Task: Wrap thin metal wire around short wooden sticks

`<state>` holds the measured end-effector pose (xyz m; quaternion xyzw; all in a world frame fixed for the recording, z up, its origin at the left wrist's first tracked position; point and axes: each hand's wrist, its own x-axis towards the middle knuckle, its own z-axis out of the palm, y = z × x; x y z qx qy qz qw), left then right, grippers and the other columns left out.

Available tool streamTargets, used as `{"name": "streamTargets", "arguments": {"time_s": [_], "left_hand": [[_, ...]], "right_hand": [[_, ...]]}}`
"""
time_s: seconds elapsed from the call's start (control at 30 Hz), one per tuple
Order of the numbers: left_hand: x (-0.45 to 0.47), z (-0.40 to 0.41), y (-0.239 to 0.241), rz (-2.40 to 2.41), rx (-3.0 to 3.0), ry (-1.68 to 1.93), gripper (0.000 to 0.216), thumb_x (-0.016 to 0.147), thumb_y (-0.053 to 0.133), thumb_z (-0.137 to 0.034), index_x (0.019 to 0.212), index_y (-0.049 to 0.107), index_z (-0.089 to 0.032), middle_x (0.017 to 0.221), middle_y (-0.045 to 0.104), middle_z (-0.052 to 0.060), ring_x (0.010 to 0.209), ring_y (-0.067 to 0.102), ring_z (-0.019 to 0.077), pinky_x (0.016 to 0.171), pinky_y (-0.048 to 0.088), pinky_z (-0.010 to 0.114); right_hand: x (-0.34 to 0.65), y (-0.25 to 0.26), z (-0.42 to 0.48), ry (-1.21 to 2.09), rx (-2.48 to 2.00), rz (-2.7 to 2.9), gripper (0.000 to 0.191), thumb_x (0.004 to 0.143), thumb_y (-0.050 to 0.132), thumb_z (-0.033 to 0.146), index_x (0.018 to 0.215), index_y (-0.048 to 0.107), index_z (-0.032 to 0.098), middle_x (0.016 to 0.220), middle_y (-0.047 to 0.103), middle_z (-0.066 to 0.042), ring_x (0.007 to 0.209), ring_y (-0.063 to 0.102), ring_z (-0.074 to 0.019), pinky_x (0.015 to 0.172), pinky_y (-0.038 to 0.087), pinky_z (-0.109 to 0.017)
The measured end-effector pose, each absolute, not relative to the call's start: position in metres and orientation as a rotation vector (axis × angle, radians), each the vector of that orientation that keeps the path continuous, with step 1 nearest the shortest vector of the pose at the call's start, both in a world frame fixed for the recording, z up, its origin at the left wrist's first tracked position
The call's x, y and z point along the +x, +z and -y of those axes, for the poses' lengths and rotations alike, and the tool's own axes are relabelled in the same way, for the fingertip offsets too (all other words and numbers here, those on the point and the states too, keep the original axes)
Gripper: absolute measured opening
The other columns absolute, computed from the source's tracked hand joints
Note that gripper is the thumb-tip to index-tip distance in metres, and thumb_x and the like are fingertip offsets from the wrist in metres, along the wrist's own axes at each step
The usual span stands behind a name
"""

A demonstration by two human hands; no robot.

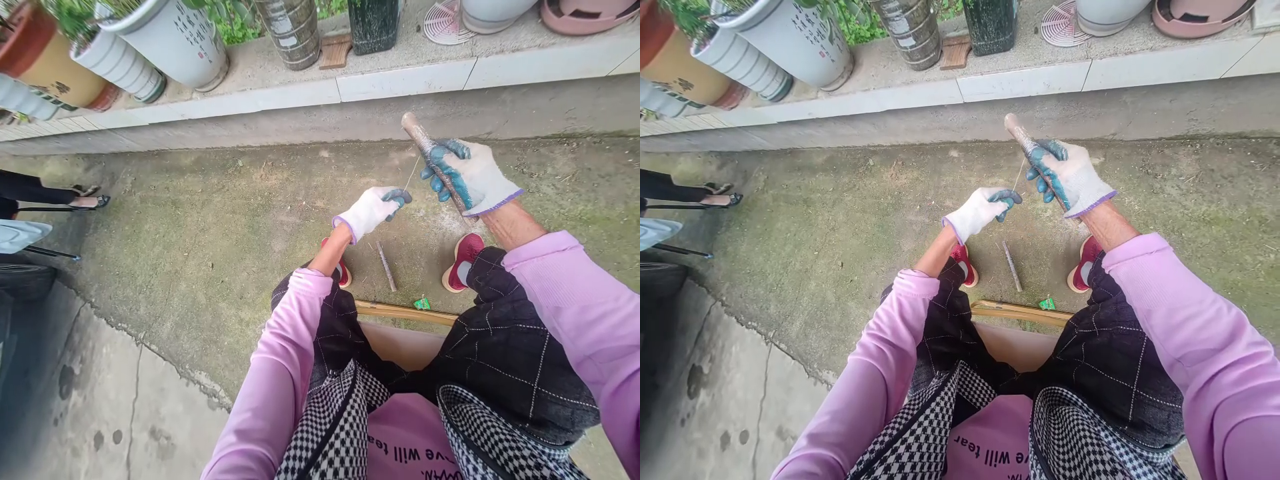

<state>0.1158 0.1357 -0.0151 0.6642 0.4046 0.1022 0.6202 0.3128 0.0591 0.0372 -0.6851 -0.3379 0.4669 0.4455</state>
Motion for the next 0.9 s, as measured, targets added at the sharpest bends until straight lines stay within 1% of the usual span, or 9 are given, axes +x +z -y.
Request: {"name": "streamTargets", "arguments": {"time_s": [0.13, 0.23, 0.33, 0.43, 0.53, 0.63, 0.73, 0.83, 0.9], "left_hand": [[0.111, -0.128, -0.020, -0.831, 1.708, 0.103, 0.027, 0.100, 0.066, -0.015, 0.106, 0.092, -0.017, 0.070, 0.062, -0.005, 0.060, 0.052, 0.0108, 0.062, 0.041, 0.024], [0.106, -0.131, -0.017, -0.809, 1.755, 0.105, 0.027, 0.100, 0.066, -0.017, 0.109, 0.092, -0.017, 0.076, 0.068, -0.003, 0.062, 0.054, 0.0112, 0.064, 0.044, 0.025], [0.101, -0.137, -0.014, -0.811, 1.765, 0.124, 0.021, 0.098, 0.070, -0.018, 0.105, 0.089, -0.017, 0.084, 0.074, -0.001, 0.065, 0.057, 0.0115, 0.070, 0.049, 0.026], [0.097, -0.142, -0.010, -0.866, 1.796, 0.207, 0.010, 0.096, 0.074, -0.021, 0.095, 0.084, -0.018, 0.083, 0.073, -0.001, 0.071, 0.060, 0.0137, 0.076, 0.053, 0.027], [0.095, -0.144, -0.005, -0.949, 1.804, 0.300, 0.008, 0.095, 0.077, -0.023, 0.089, 0.081, -0.019, 0.079, 0.071, 0.000, 0.079, 0.064, 0.0172, 0.081, 0.054, 0.028], [0.094, -0.145, -0.001, -0.979, 1.766, 0.316, 0.008, 0.093, 0.077, -0.022, 0.086, 0.080, -0.019, 0.077, 0.070, 0.000, 0.082, 0.066, 0.0184, 0.082, 0.053, 0.028], [0.094, -0.148, 0.000, -0.997, 1.693, 0.298, 0.009, 0.090, 0.078, -0.018, 0.082, 0.078, -0.018, 0.073, 0.067, -0.001, 0.076, 0.063, 0.0162, 0.077, 0.052, 0.027], [0.094, -0.154, -0.002, -1.004, 1.566, 0.288, 0.006, 0.090, 0.081, -0.019, 0.085, 0.079, -0.017, 0.076, 0.072, -0.001, 0.072, 0.062, 0.0138, 0.074, 0.052, 0.026], [0.094, -0.159, -0.007, -0.952, 1.494, 0.295, 0.010, 0.089, 0.086, -0.022, 0.087, 0.079, -0.016, 0.082, 0.077, 0.001, 0.075, 0.066, 0.0136, 0.074, 0.054, 0.025]], "right_hand": [[0.325, 0.030, -0.064, 0.985, -1.968, 1.091, 0.029, 0.111, 0.078, 0.033, 0.137, 0.076, 0.020, 0.102, 0.082, -0.010, 0.071, 0.062, -0.0188, 0.067, 0.051, -0.034], [0.332, 0.018, -0.068, 0.776, -2.168, 1.414, 0.020, 0.106, 0.084, 0.029, 0.121, 0.076, 0.019, 0.105, 0.082, -0.015, 0.093, 0.071, -0.0280, 0.089, 0.053, -0.041], [0.336, 0.003, -0.073, 0.792, -2.105, 1.543, 0.016, 0.105, 0.085, 0.025, 0.106, 0.070, 0.022, 0.100, 0.079, -0.015, 0.110, 0.073, -0.0345, 0.097, 0.051, -0.041], [0.335, -0.007, -0.078, 0.794, -2.069, 1.628, 0.024, 0.103, 0.085, 0.023, 0.096, 0.062, 0.026, 0.094, 0.076, -0.012, 0.110, 0.073, -0.0336, 0.094, 0.051, -0.038], [0.324, -0.009, -0.080, 0.800, -2.169, 1.763, 0.032, 0.098, 0.090, 0.023, 0.089, 0.059, 0.028, 0.086, 0.072, -0.009, 0.101, 0.074, -0.0329, 0.089, 0.051, -0.039], [0.309, -0.004, -0.077, 0.928, -2.176, 1.863, 0.032, 0.094, 0.093, 0.019, 0.083, 0.064, 0.028, 0.072, 0.066, -0.004, 0.087, 0.070, -0.0290, 0.082, 0.049, -0.039], [0.299, 0.007, -0.068, 1.166, -2.090, 1.916, 0.025, 0.092, 0.092, 0.014, 0.082, 0.073, 0.027, 0.063, 0.061, 0.000, 0.068, 0.061, -0.0219, 0.069, 0.045, -0.037], [0.303, 0.023, -0.054, 1.572, -1.824, 1.776, 0.010, 0.092, 0.093, 0.028, 0.089, 0.083, 0.026, 0.064, 0.066, 0.001, 0.056, 0.057, -0.0175, 0.054, 0.044, -0.032], [0.311, 0.034, -0.046, 1.733, -1.635, 1.602, 0.021, 0.090, 0.094, 0.044, 0.098, 0.088, 0.026, 0.071, 0.074, -0.001, 0.056, 0.060, -0.0177, 0.050, 0.047, -0.031]]}}
